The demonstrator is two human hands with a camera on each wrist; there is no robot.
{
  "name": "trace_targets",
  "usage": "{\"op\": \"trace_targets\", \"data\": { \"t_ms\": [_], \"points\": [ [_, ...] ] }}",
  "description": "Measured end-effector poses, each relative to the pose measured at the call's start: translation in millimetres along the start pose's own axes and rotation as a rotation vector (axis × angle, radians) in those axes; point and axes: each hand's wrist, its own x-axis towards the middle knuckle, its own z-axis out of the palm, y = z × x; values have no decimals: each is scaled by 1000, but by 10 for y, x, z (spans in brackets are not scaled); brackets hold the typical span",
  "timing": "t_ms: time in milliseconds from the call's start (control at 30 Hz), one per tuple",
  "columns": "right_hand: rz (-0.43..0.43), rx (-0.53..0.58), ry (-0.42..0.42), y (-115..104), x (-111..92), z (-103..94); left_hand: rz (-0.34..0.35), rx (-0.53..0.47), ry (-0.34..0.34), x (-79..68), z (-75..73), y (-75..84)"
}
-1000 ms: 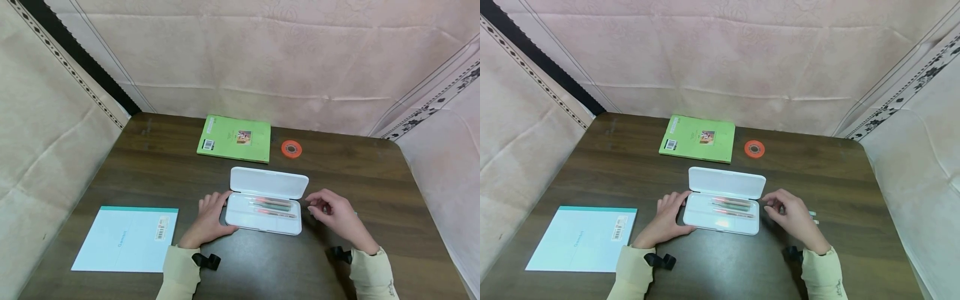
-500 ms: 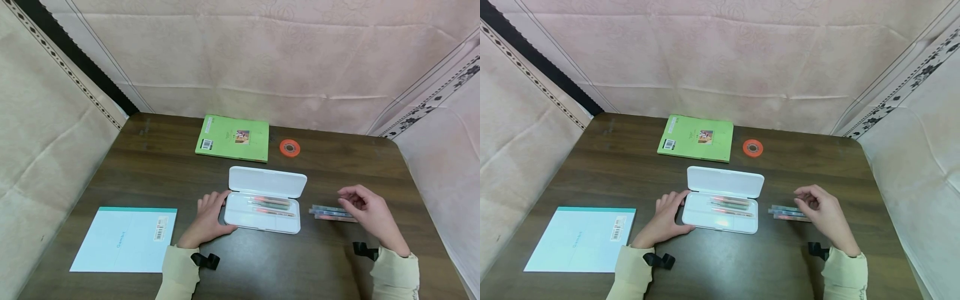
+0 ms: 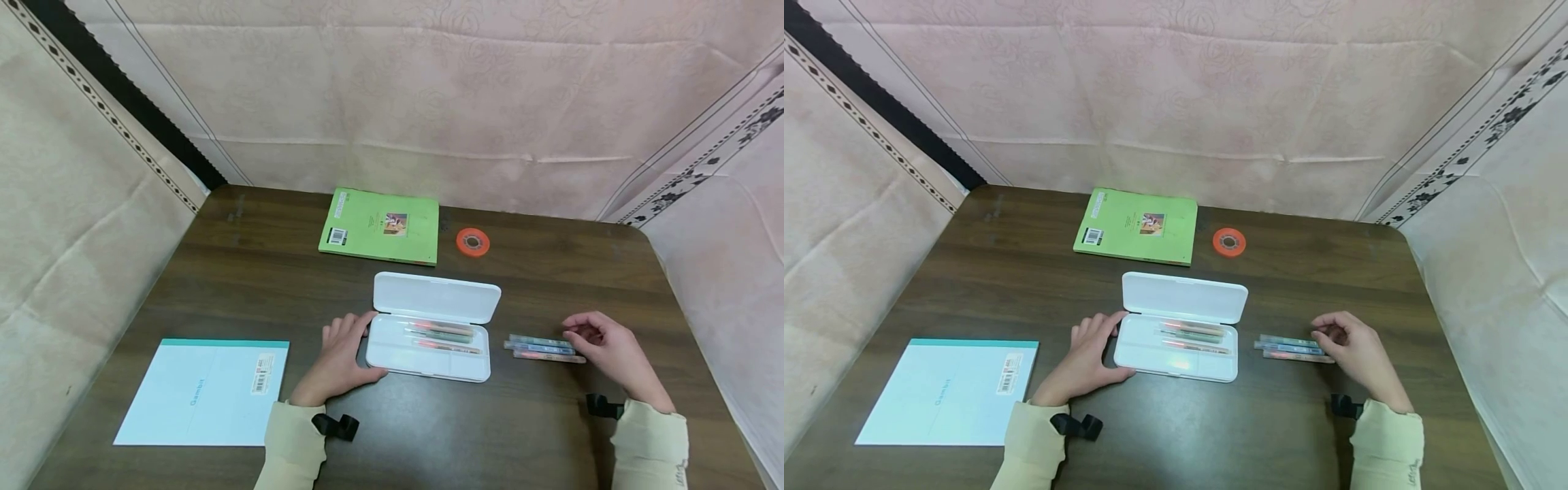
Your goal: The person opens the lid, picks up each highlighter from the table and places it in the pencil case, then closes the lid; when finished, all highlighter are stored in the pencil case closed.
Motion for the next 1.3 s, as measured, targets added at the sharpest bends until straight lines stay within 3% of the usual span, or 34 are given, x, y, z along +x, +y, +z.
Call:
{"op": "trace_targets", "data": {
  "t_ms": [300, 833, 1300],
  "points": [
    [92, -122, -92, 148, 23, 53, 5, 3, -1, 5, 10, -11],
    [45, -116, -146, 177, 28, 38, -2, 8, 1, -3, 0, 2],
    [68, -116, -181, 196, 92, 41, -7, 16, -3, 3, 7, -3]
  ]
}}
